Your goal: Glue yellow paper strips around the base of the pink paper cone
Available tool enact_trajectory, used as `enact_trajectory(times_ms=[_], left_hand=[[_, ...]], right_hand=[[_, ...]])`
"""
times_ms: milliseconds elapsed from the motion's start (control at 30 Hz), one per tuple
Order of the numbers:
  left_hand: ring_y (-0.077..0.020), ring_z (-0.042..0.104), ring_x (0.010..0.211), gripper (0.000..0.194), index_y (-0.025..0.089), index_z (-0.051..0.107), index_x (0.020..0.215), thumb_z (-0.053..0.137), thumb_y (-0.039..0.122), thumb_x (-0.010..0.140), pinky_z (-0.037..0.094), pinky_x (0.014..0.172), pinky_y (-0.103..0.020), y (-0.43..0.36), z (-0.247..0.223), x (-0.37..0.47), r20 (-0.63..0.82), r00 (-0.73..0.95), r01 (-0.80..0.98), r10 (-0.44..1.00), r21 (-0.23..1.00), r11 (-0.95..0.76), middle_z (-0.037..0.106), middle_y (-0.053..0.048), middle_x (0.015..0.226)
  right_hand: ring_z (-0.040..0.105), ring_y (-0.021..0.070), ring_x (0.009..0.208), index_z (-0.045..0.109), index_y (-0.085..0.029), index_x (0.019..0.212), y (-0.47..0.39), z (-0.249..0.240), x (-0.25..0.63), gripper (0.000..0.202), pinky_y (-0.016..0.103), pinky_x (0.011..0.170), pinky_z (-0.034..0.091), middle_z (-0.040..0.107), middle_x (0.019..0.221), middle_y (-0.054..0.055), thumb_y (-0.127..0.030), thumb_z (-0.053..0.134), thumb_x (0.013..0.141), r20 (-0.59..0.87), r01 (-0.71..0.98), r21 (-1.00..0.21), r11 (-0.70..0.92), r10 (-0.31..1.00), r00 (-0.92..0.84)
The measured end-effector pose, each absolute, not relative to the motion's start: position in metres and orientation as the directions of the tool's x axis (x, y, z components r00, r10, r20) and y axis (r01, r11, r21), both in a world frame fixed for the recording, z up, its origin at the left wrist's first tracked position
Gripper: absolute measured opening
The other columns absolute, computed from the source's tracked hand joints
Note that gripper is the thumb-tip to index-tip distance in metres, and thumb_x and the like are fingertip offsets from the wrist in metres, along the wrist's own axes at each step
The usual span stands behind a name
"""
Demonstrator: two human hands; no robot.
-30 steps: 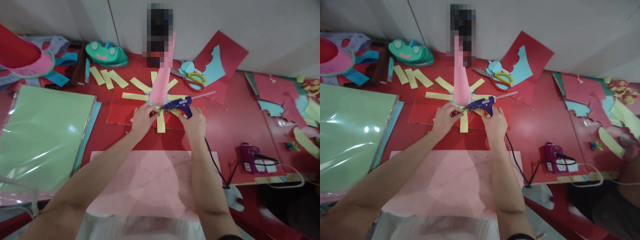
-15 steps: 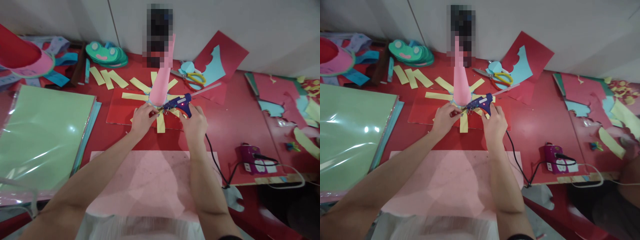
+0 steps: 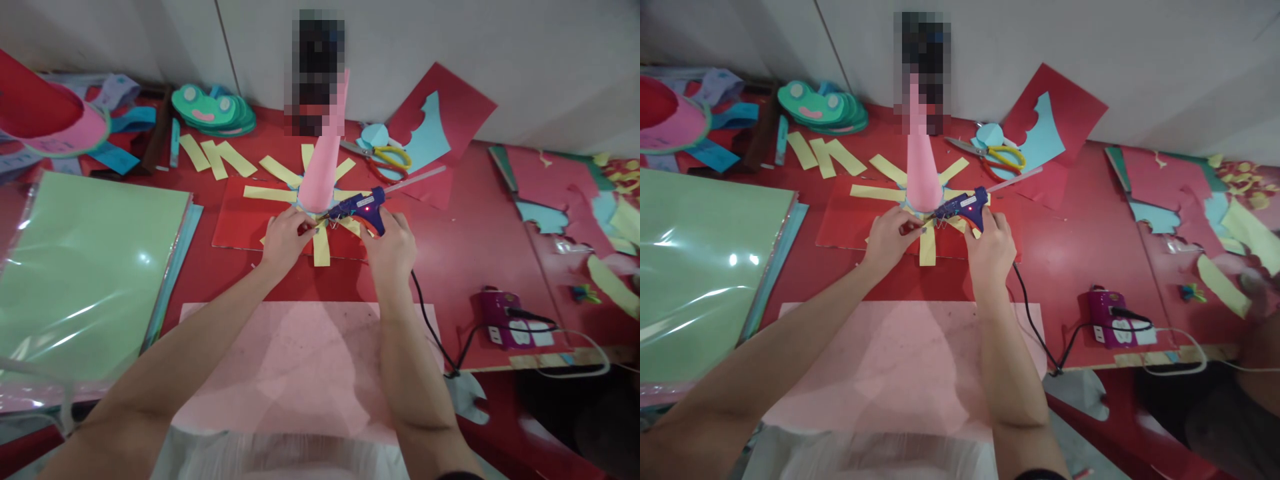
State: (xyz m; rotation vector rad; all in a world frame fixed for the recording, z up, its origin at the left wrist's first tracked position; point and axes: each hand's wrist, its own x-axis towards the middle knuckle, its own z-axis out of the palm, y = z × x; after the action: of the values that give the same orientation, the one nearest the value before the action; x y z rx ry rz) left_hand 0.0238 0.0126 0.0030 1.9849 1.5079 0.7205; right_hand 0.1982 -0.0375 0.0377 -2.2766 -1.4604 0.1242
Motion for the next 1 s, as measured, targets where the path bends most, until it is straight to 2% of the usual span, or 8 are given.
enact_trajectory(times_ms=[267,600,800,1000], left_hand=[[-0.0141,0.06,0.076,0.009,0.023,0.068,0.081,0.072,0.015,0.08,0.04,0.08,-0.034,0.0122,0.004,0.0242,0.081,0.229,0.691,0.97,0.688,-0.221,0.066,0.003,0.083],[-0.014,0.059,0.074,0.008,0.023,0.067,0.081,0.072,0.018,0.081,0.041,0.076,-0.032,0.0117,0.0014,0.0241,0.126,0.234,0.686,0.964,0.682,-0.256,0.066,0.003,0.083],[-0.0141,0.059,0.074,0.007,0.024,0.067,0.082,0.071,0.018,0.081,0.041,0.077,-0.032,0.0118,0.0009,0.0238,0.124,0.236,0.678,0.964,0.69,-0.254,0.066,0.003,0.083],[-0.0153,0.06,0.077,0.008,0.023,0.065,0.082,0.07,0.017,0.082,0.039,0.077,-0.032,0.0118,0.0008,0.0236,0.13,0.236,0.692,0.963,0.673,-0.261,0.065,0.002,0.083]], right_hand=[[0.059,0.0284,0.103,0.061,-0.021,0.121,-0.0373,0.0384,0.1963,0.04,0.038,0.076,0.047,0.062,0.114,0.012,-0.031,0.056,0.082,0.104,0.82,-0.409,-0.4,0.872,0.477],[0.057,0.0291,0.102,0.061,-0.018,0.11,-0.0361,0.0333,0.2011,0.043,0.038,0.075,0.047,0.061,0.112,0.014,-0.047,0.063,0.078,0.024,0.803,-0.405,-0.438,0.873,0.488],[0.061,0.0269,0.092,0.061,-0.02,0.094,-0.0366,0.0335,0.2036,0.035,0.037,0.071,0.046,0.063,0.102,0.011,-0.05,0.061,0.077,-0.038,0.787,-0.423,-0.449,0.876,0.48],[0.062,0.0274,0.091,0.06,-0.02,0.094,-0.0357,0.04,0.2036,0.038,0.038,0.072,0.046,0.066,0.096,0.011,-0.053,0.063,0.076,-0.133,0.716,-0.484,-0.503,0.851,0.508]])
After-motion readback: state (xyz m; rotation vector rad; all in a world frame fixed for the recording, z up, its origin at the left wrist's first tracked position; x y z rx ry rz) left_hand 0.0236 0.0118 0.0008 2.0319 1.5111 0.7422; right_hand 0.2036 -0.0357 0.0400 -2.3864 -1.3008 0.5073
